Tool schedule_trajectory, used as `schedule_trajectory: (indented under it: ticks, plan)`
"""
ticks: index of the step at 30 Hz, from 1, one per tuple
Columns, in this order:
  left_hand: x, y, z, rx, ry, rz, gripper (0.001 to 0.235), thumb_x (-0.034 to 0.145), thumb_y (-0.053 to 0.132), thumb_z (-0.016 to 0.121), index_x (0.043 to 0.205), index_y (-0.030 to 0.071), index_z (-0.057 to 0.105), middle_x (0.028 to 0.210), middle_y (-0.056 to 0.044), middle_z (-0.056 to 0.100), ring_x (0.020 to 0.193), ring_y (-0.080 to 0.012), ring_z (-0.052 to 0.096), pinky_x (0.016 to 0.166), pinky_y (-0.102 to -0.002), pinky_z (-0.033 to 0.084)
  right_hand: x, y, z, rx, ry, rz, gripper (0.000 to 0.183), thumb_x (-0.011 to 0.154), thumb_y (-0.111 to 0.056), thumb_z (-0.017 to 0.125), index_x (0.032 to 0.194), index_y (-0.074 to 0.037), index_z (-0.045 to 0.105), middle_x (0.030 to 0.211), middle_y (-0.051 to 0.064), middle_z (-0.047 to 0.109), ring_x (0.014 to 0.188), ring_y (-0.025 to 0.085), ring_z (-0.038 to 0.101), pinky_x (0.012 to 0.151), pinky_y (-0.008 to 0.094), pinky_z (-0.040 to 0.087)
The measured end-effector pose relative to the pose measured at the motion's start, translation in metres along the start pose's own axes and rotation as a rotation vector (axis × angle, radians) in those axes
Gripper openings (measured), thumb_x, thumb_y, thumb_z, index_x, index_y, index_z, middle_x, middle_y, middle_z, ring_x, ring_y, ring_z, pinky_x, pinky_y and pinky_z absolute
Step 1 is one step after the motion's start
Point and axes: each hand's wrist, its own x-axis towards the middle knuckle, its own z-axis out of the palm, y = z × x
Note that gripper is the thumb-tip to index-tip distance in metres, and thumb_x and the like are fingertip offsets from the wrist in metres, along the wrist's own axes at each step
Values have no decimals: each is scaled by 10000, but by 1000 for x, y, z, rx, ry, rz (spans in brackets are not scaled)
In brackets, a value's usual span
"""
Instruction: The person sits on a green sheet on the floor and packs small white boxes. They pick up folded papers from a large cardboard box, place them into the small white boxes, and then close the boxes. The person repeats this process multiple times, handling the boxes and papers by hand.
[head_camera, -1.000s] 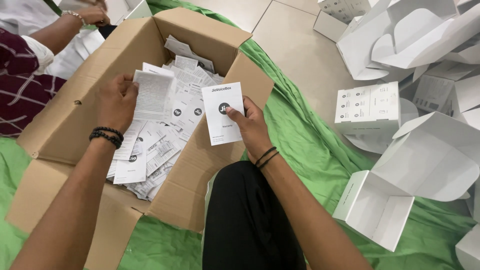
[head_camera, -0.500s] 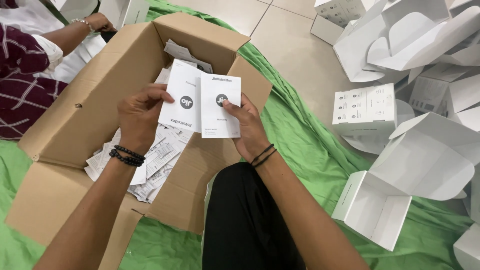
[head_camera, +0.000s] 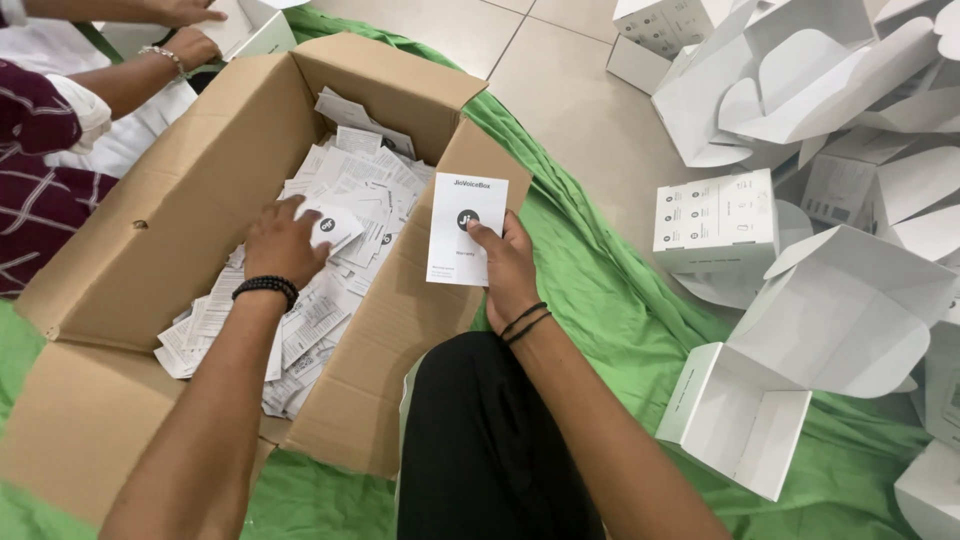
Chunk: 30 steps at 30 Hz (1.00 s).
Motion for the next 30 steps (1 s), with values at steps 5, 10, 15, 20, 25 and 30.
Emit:
schedule_trajectory:
  ticks: [5,10,15,20,25,30]
  plan:
    - [6,59,-41,-160,-286,146,1044,617,489,892,1508,200,431,1563,-113,387,1371,-329,392,1044,-549,402,9,12,-13,-33,14,-35,245,955,-113,642,1183,-30,605,1076,61,709,963,151,686,866,325,576]
    - [20,38,35,-129,-171,72,662,827,340,755,1437,165,567,1370,-109,608,1239,-340,588,952,-519,532,5,-3,-25,-49,32,-26,243,945,-113,638,1178,-46,619,1077,49,715,968,140,687,870,318,565]
    - [35,-5,48,-368,117,-135,312,958,204,687,1231,65,747,1104,-169,752,1022,-386,715,908,-491,563,13,-5,-43,-66,62,-1,249,942,-122,632,1178,-44,618,1066,48,717,951,149,695,849,335,583]
    - [27,-21,-9,-1446,101,-236,361,909,85,688,1245,-46,682,1141,-91,746,964,-134,708,869,-270,564,17,1,-39,-61,32,0,260,947,-113,629,1195,-37,617,1068,51,717,946,150,693,846,335,579]
    - [22,-40,-20,-1044,-186,-257,420,901,168,706,1285,4,663,1188,-120,720,1025,-207,679,900,-345,543,15,10,-24,-44,-39,-17,283,940,-102,636,1212,-24,620,1079,60,720,961,150,690,875,324,565]
    - [24,-13,-18,-89,-231,-84,557,829,300,789,1322,90,635,1332,-147,628,1221,-348,578,974,-507,490,7,4,-7,-178,17,50,290,920,-134,630,1202,-66,618,1037,63,720,949,151,709,875,328,586]
